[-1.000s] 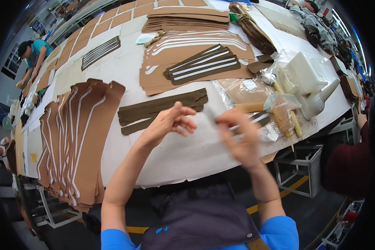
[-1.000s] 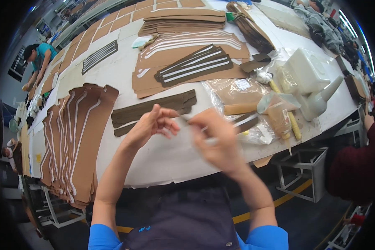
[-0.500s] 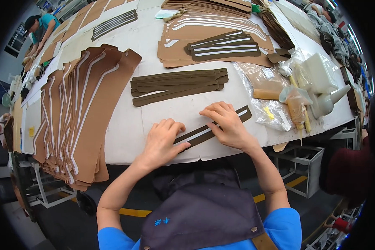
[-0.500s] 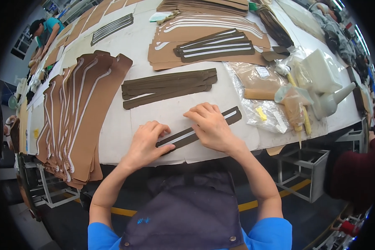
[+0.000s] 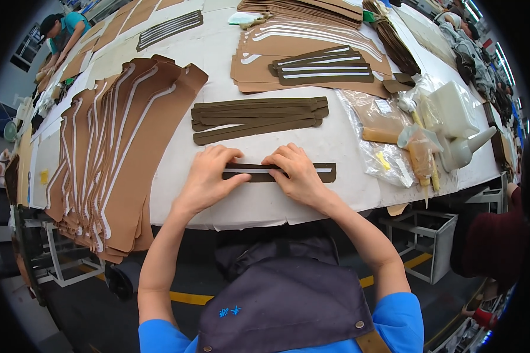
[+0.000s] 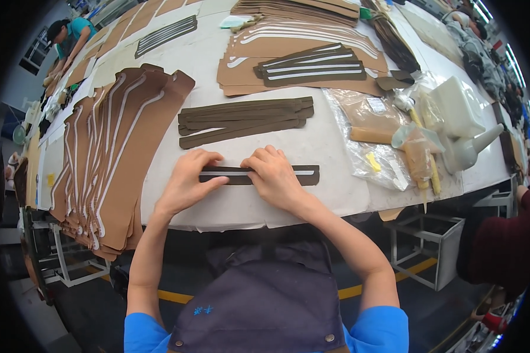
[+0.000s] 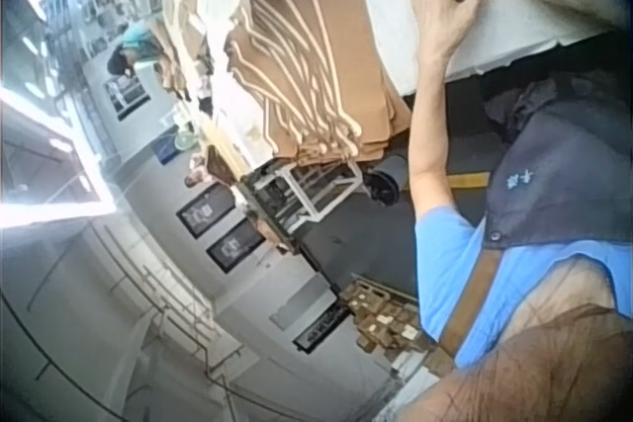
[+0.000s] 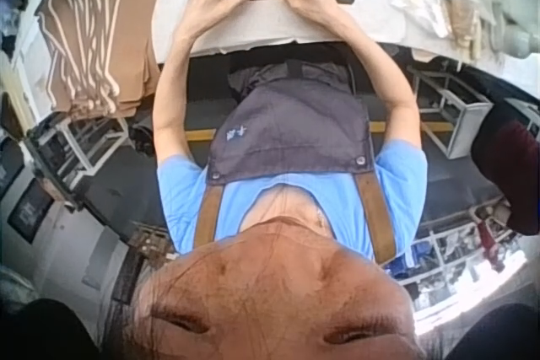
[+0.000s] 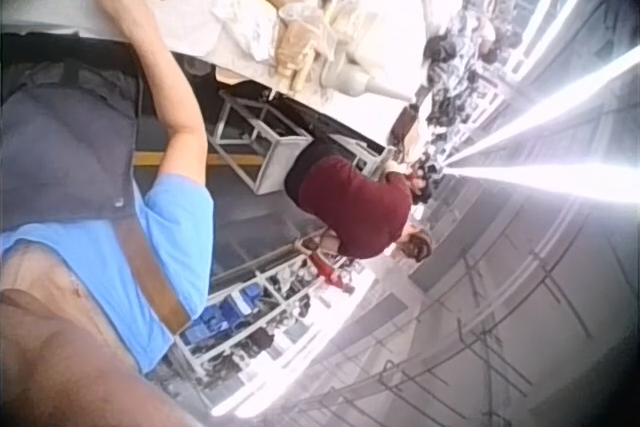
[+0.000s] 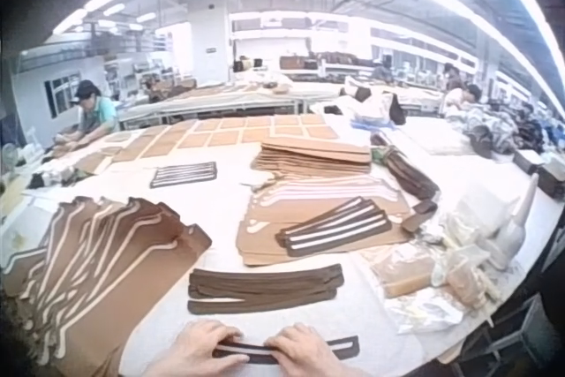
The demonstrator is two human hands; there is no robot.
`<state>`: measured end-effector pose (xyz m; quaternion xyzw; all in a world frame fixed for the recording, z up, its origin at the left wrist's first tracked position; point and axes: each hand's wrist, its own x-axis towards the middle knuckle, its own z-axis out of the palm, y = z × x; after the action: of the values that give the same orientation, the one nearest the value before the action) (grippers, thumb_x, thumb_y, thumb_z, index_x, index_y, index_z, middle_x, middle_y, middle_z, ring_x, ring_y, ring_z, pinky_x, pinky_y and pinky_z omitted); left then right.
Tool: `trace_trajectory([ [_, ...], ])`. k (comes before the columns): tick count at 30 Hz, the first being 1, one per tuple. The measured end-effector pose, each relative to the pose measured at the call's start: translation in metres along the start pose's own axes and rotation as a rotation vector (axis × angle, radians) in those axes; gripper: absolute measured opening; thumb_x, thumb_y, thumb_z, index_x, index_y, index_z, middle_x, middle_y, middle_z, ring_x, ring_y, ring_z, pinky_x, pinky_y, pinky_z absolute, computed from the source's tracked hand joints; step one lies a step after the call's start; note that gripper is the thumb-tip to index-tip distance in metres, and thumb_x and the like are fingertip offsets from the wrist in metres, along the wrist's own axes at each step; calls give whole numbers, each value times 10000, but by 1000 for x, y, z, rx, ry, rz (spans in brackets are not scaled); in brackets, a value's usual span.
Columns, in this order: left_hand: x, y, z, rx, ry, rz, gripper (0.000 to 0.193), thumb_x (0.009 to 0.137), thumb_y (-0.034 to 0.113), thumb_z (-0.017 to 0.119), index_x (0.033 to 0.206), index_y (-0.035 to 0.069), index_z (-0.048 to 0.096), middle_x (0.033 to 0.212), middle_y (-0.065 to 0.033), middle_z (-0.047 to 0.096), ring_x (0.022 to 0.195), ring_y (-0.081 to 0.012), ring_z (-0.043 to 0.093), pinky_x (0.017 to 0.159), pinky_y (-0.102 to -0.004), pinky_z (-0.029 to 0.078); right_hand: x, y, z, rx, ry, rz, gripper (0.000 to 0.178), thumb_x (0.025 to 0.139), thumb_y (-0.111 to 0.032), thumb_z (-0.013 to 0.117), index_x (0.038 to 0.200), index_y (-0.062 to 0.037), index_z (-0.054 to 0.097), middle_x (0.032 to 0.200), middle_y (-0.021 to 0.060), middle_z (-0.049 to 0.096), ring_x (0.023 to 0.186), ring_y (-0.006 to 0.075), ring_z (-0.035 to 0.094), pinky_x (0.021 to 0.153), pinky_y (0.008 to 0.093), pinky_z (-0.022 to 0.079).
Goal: Manually folding and pressing thin leather strips to prepare them for assembly.
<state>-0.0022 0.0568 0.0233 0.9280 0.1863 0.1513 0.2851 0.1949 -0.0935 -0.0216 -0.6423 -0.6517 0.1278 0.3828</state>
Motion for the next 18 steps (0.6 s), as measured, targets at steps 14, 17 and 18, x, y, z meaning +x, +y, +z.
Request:
trace_trajectory([
  [14,12,-13,31,-107,14,247,152,886,72,766,1037,93,755,983,-24,676,986,-224,606,939,-376,433,-4,4,0,12,65,-37,150,841,0,728,975,-65,750,956,38,618,961,243,556,847,393,409],
  [17,10,-18,32,-72,11,283,197,866,46,769,1057,96,769,988,-27,677,977,-223,617,916,-378,461,-6,5,-3,-11,47,-84,203,824,22,703,1005,-57,752,970,45,624,963,245,559,854,389,412],
  [18,9,-18,31,-75,8,284,197,866,46,769,1057,96,769,988,-27,677,977,-223,617,916,-378,461,-7,5,-3,-31,19,-107,233,812,29,690,1021,-53,752,978,53,627,966,249,561,860,387,416],
])
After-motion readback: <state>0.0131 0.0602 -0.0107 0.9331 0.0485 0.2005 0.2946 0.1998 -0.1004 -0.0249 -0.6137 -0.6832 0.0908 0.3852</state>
